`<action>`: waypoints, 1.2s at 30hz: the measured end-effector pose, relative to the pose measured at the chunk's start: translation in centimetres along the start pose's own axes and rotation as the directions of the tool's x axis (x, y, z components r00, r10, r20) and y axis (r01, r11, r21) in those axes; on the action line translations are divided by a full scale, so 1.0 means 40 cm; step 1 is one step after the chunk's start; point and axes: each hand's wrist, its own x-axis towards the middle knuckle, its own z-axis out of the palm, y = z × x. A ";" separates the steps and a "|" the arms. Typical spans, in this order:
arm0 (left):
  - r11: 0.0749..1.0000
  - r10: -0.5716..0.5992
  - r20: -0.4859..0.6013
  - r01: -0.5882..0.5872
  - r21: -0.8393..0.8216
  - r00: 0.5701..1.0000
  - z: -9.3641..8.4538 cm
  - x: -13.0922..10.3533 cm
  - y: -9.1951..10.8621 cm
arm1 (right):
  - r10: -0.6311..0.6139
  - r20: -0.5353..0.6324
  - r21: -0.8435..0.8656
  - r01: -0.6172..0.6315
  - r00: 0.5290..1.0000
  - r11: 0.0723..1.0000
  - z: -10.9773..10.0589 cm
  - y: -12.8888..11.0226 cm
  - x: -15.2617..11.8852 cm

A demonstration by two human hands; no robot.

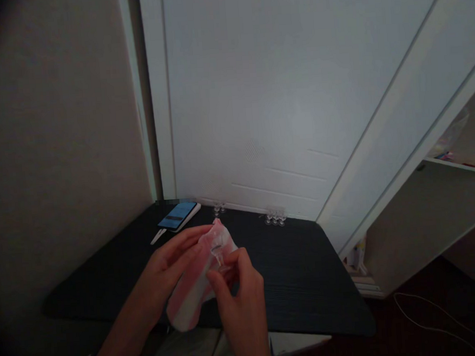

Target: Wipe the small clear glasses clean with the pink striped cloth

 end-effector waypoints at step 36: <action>0.996 -0.027 0.044 0.031 -0.079 0.999 0.002 -0.023 0.038 | -0.049 -0.074 0.198 0.062 0.996 0.978 -0.020 -0.007 -0.012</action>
